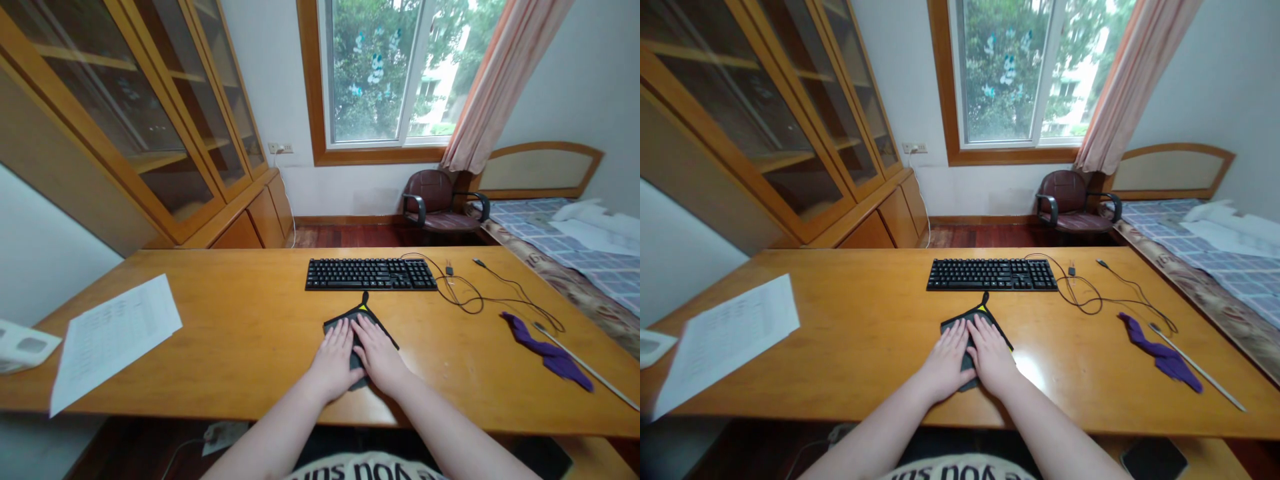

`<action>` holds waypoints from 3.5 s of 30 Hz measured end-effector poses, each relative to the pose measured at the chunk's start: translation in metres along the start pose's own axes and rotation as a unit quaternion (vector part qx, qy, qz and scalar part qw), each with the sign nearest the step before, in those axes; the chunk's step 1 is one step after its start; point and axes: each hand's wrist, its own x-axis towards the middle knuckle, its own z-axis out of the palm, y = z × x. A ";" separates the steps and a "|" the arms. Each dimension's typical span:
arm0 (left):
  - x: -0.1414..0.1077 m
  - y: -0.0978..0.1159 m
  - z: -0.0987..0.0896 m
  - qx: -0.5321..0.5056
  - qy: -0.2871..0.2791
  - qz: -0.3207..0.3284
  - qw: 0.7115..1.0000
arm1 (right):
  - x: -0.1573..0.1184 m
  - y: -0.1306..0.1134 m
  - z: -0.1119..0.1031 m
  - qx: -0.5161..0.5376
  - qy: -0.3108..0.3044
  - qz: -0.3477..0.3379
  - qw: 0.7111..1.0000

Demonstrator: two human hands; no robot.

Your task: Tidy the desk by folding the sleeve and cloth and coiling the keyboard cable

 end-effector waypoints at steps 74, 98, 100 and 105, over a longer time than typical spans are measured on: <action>-0.017 -0.058 -0.057 -0.278 0.126 0.145 0.941 | 0.035 0.073 -0.063 0.009 0.072 0.049 0.996; -0.058 -0.105 -0.042 -0.131 0.108 0.077 0.983 | -0.071 0.069 -0.050 -0.019 -0.016 -0.055 0.998; -0.056 -0.099 -0.046 -0.110 0.106 0.087 0.984 | -0.073 0.070 -0.051 -0.037 0.003 -0.047 0.998; -0.054 -0.090 -0.051 -0.079 0.143 0.104 0.981 | -0.072 0.074 -0.052 -0.054 0.047 -0.024 0.997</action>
